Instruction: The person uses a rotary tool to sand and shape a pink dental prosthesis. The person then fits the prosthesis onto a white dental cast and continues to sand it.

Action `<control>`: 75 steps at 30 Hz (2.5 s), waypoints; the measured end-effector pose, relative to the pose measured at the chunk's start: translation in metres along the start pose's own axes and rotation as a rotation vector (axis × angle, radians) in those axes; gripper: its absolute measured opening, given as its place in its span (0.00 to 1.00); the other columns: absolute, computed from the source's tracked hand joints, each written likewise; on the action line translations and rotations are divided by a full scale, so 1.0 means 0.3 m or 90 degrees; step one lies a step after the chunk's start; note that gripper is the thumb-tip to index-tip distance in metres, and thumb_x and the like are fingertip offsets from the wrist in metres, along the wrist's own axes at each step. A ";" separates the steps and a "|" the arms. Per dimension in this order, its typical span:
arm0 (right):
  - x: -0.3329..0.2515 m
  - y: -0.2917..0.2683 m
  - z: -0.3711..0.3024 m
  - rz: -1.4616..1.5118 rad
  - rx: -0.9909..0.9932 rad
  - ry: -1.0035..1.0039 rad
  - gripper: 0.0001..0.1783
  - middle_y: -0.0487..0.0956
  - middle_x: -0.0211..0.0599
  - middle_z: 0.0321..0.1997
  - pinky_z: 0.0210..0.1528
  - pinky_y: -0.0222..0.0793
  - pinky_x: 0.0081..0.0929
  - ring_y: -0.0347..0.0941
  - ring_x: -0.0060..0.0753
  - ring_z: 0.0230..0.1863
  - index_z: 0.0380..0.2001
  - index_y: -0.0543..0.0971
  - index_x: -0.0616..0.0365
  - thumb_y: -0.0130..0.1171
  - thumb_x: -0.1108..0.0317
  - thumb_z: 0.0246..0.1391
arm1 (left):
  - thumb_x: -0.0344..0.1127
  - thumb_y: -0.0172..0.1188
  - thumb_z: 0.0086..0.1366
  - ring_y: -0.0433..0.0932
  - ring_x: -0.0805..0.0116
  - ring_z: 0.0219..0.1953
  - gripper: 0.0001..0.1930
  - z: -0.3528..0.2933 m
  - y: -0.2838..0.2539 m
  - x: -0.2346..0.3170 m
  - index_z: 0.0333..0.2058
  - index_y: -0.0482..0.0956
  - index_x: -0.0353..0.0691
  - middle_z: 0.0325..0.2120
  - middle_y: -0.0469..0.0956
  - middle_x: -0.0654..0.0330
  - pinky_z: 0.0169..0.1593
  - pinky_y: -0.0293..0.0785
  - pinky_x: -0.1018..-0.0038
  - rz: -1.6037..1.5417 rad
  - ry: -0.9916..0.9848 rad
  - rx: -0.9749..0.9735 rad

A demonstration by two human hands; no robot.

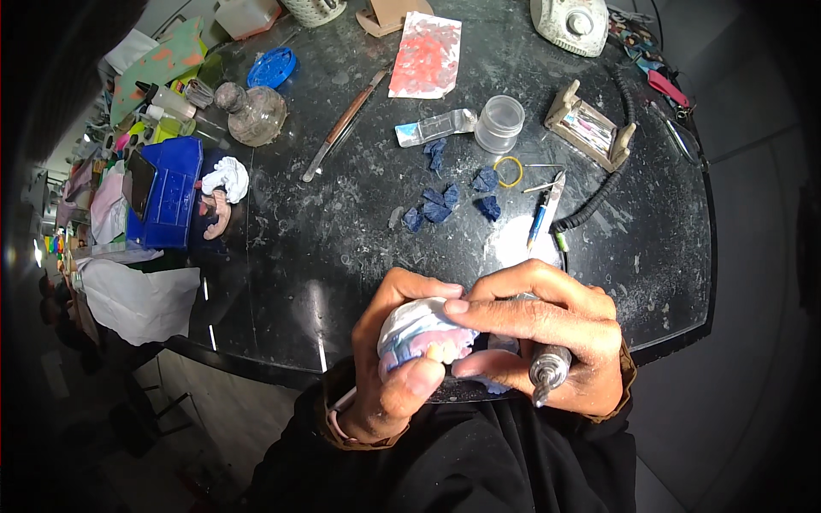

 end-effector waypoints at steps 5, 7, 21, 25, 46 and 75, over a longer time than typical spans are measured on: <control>0.000 0.008 0.000 -0.010 0.035 0.036 0.25 0.78 0.41 0.33 0.31 0.71 0.23 0.77 0.29 0.32 0.39 0.82 0.63 0.74 0.70 0.31 | 0.38 0.53 0.52 0.73 0.73 0.36 0.24 0.000 0.004 -0.008 0.43 0.67 0.25 0.33 0.74 0.54 0.42 0.69 0.77 -0.042 -0.053 0.043; 0.004 0.008 -0.001 -0.008 0.052 0.024 0.25 0.78 0.41 0.33 0.31 0.71 0.22 0.77 0.29 0.31 0.39 0.82 0.63 0.74 0.69 0.32 | 0.38 0.53 0.52 0.73 0.73 0.36 0.24 0.002 0.000 -0.011 0.44 0.67 0.25 0.34 0.74 0.54 0.42 0.69 0.77 -0.022 -0.052 0.018; -0.006 -0.015 0.002 0.025 -0.012 0.021 0.21 0.80 0.41 0.31 0.31 0.73 0.22 0.77 0.30 0.31 0.33 0.84 0.59 0.75 0.65 0.31 | 0.38 0.58 0.43 0.70 0.72 0.32 0.29 0.026 -0.006 0.016 0.44 0.64 0.26 0.31 0.68 0.53 0.36 0.68 0.74 0.118 0.167 -0.152; -0.009 -0.021 0.003 0.046 -0.040 0.016 0.21 0.80 0.42 0.32 0.32 0.74 0.23 0.78 0.31 0.31 0.33 0.84 0.59 0.75 0.64 0.31 | 0.38 0.58 0.40 0.69 0.71 0.31 0.29 0.031 -0.001 0.050 0.42 0.66 0.26 0.30 0.67 0.53 0.35 0.67 0.74 0.220 0.225 -0.169; -0.018 -0.031 0.006 0.075 -0.074 0.004 0.19 0.77 0.37 0.38 0.28 0.77 0.21 0.80 0.29 0.32 0.37 0.83 0.56 0.72 0.74 0.36 | 0.40 0.58 0.37 0.69 0.68 0.28 0.28 0.032 0.003 0.038 0.38 0.71 0.28 0.29 0.71 0.53 0.34 0.68 0.73 0.239 0.293 -0.100; -0.015 0.011 -0.007 -0.012 0.051 -0.019 0.18 0.77 0.34 0.38 0.15 0.63 0.13 0.68 0.09 0.15 0.36 0.84 0.53 0.73 0.72 0.35 | 0.43 0.51 0.45 0.72 0.70 0.33 0.34 0.014 -0.008 0.030 0.48 0.59 0.24 0.32 0.72 0.52 0.37 0.69 0.74 0.053 0.090 -0.107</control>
Point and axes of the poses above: each hand's wrist, its own z-axis towards the middle knuckle, its own y-axis out of the palm, x = y × z, the point moved 3 cm from there along z, towards the middle knuckle
